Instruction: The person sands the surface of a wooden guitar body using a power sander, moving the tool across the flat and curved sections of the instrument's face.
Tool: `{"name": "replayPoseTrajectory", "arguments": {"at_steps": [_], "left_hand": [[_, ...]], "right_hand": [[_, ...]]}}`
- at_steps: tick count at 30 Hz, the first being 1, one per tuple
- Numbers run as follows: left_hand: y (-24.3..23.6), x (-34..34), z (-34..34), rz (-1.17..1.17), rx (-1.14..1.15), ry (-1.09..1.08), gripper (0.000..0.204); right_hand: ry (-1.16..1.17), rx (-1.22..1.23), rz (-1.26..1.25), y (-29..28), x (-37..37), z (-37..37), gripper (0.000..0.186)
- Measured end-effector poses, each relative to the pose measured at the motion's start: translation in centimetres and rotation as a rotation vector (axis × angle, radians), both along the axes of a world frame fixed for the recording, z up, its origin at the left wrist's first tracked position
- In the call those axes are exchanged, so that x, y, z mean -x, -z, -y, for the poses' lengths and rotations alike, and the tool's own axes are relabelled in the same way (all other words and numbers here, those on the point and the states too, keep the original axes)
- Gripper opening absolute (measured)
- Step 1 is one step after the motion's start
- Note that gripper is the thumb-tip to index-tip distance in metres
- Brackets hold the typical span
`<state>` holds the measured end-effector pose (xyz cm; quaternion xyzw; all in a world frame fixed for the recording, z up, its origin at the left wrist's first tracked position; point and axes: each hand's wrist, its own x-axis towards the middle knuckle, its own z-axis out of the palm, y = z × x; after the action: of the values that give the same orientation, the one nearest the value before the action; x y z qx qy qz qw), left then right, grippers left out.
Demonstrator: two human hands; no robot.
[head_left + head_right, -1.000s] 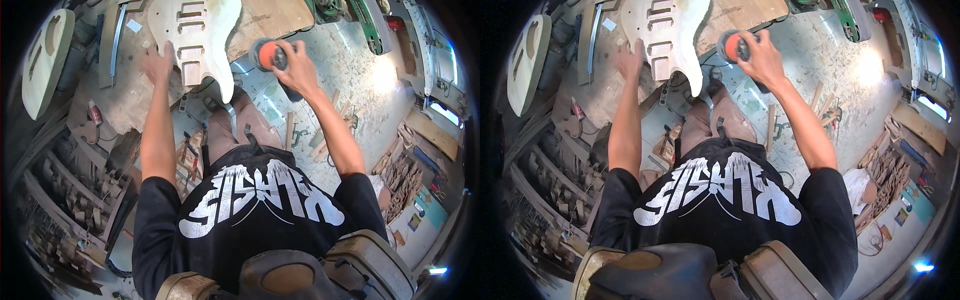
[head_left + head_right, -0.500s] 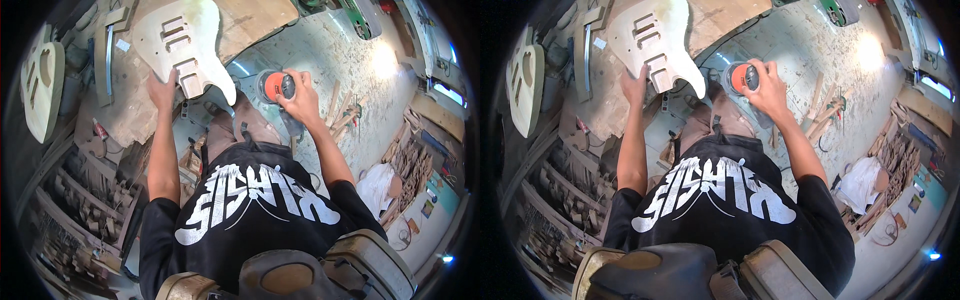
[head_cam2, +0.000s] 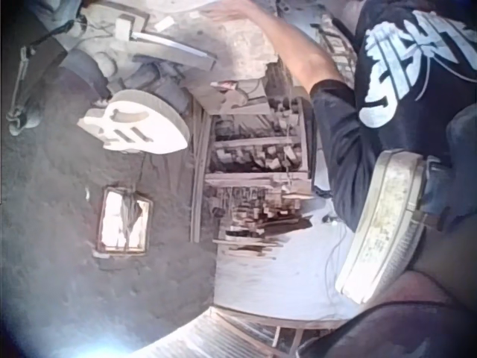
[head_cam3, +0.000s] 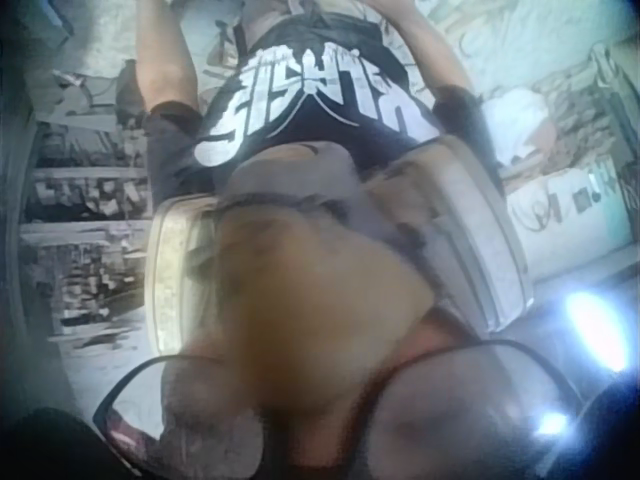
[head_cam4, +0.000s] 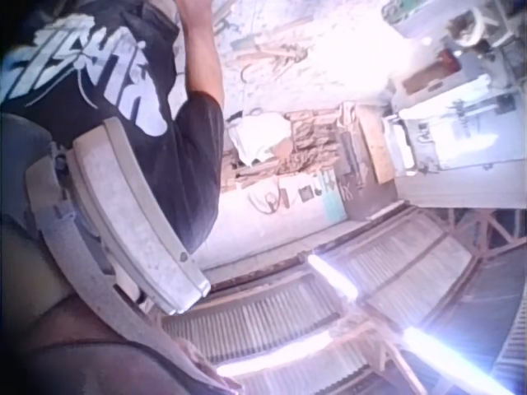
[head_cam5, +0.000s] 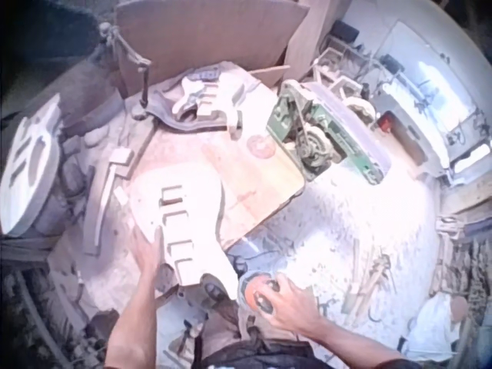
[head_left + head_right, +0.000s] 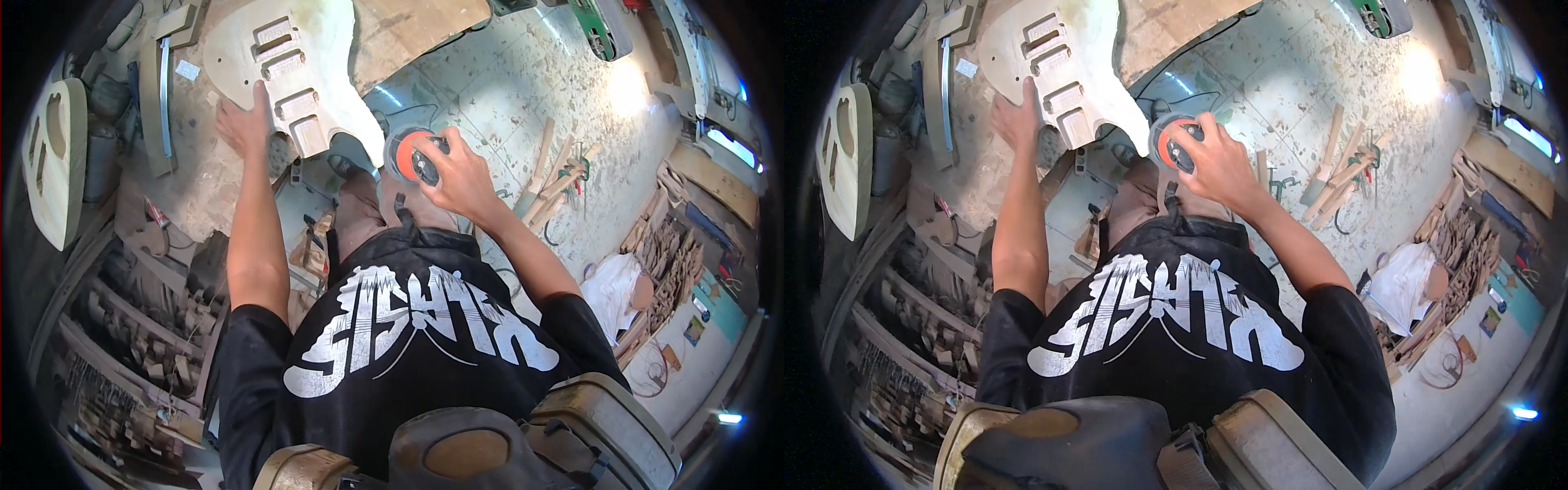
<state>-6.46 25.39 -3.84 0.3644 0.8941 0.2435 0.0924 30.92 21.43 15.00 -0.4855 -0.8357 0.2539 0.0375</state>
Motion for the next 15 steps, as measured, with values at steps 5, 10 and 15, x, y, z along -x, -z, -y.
{"name": "replayPoseTrajectory", "arguments": {"at_steps": [5, 10, 15], "left_hand": [[-0.8, -0.6, -0.3, 0.015, 0.020, -0.017, 0.099], [-0.5, -0.4, 0.0, -0.002, 0.018, -0.031, 0.098], [-0.9, -0.8, -0.3, 0.006, 0.052, -0.028, 0.099]], "right_hand": [[-0.055, -0.030, 0.011, 0.4, 1.7, -1.9, 0.061], [-0.124, -0.008, 0.079, 0.3, 3.5, -4.1, 0.063], [-0.132, -0.014, 0.092, 0.4, 2.6, -4.8, 0.063]]}}
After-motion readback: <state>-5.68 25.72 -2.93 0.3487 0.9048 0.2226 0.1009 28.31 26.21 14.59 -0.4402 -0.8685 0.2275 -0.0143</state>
